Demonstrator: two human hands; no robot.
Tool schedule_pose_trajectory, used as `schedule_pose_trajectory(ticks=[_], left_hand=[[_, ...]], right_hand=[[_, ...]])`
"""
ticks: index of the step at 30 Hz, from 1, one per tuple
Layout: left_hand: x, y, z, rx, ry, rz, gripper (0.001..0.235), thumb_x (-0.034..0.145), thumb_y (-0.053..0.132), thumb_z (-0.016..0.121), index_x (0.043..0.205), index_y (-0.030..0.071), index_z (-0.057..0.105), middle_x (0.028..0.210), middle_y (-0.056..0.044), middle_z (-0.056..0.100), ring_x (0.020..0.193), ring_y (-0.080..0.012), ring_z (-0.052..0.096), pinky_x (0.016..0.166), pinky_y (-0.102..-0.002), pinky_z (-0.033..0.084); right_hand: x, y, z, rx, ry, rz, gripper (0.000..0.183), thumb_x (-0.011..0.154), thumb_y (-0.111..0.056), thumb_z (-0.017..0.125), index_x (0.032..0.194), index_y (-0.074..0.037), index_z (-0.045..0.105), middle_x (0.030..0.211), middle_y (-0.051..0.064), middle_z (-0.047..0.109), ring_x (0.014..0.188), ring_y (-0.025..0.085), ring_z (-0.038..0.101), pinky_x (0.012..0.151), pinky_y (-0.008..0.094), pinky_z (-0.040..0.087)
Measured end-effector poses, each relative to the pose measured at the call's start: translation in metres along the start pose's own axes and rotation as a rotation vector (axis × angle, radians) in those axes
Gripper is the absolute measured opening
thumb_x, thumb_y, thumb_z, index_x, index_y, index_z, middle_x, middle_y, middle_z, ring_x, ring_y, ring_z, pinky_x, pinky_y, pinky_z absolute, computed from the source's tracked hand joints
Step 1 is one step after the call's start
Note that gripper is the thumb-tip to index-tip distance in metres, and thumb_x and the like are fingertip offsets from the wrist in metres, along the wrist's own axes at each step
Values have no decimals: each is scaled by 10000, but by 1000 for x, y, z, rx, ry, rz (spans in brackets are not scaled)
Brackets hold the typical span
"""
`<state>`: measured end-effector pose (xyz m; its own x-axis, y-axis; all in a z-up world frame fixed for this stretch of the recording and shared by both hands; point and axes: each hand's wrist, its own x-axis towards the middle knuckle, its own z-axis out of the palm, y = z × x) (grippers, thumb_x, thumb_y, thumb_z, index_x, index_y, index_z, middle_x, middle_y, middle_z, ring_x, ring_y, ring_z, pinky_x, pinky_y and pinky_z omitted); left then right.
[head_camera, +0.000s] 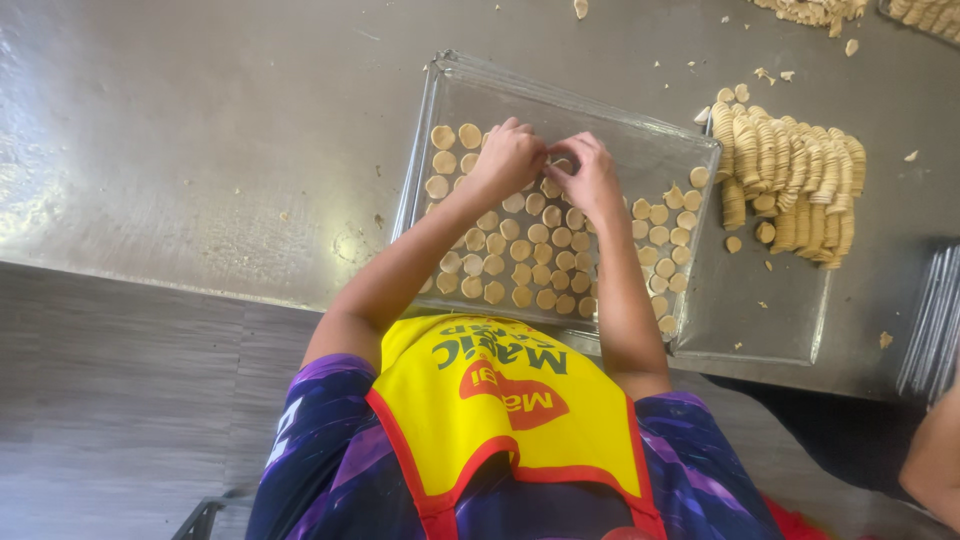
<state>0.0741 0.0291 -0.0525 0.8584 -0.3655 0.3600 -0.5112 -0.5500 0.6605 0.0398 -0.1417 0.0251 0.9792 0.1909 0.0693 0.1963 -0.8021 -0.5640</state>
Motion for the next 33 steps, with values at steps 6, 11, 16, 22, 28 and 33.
schedule_pose_trajectory(ticks=[6, 11, 16, 22, 28, 33], left_hand=[[2, -5, -11, -142, -76, -80, 238, 767, 113, 745, 1003, 96, 717, 800, -43, 755, 857, -326, 650, 759, -446, 526], [3, -2, -23, -171, -126, -50, 361, 751, 99, 788, 1091, 98, 666, 856, -42, 776, 880, -335, 656, 784, -430, 524], [0, 4, -24, -168, -87, -43, 404, 715, 96, 807, 1081, 96, 637, 843, -46, 765, 873, -342, 646, 773, -436, 512], [-3, 9, -15, -103, -94, -104, 426, 749, 72, 798, 1132, 119, 618, 914, -47, 734, 976, -333, 620, 833, -467, 476], [-5, 19, -19, -109, -6, -75, 566, 696, 81, 802, 1213, 104, 573, 1031, -117, 691, 1001, -364, 591, 836, -470, 466], [-1, 19, -24, -181, -108, -221, 519, 776, 118, 807, 1230, 108, 555, 967, -76, 701, 976, -337, 606, 861, -474, 470]], right_hand=[[2, 12, 14, -21, -26, -36, 137, 830, -94, 829, 950, -70, 766, 1024, 95, 713, 996, 309, 648, 896, 416, 528], [3, 11, 14, 6, -6, -113, 157, 839, -61, 798, 994, -70, 770, 1008, 101, 728, 962, 309, 655, 881, 420, 537], [4, 4, 7, 24, -13, -157, 112, 845, -41, 773, 952, -51, 743, 976, 130, 728, 948, 335, 665, 857, 434, 535], [6, 3, 2, 114, -50, -93, 120, 891, -36, 712, 992, -15, 650, 961, 155, 716, 913, 340, 697, 789, 431, 546], [7, 6, -1, 227, -66, 38, 110, 934, -42, 677, 1030, -21, 627, 915, 131, 747, 853, 266, 755, 767, 374, 574], [7, 6, 1, 232, -47, 89, 117, 923, -34, 697, 1020, -19, 633, 894, 121, 748, 834, 229, 751, 753, 359, 571]])
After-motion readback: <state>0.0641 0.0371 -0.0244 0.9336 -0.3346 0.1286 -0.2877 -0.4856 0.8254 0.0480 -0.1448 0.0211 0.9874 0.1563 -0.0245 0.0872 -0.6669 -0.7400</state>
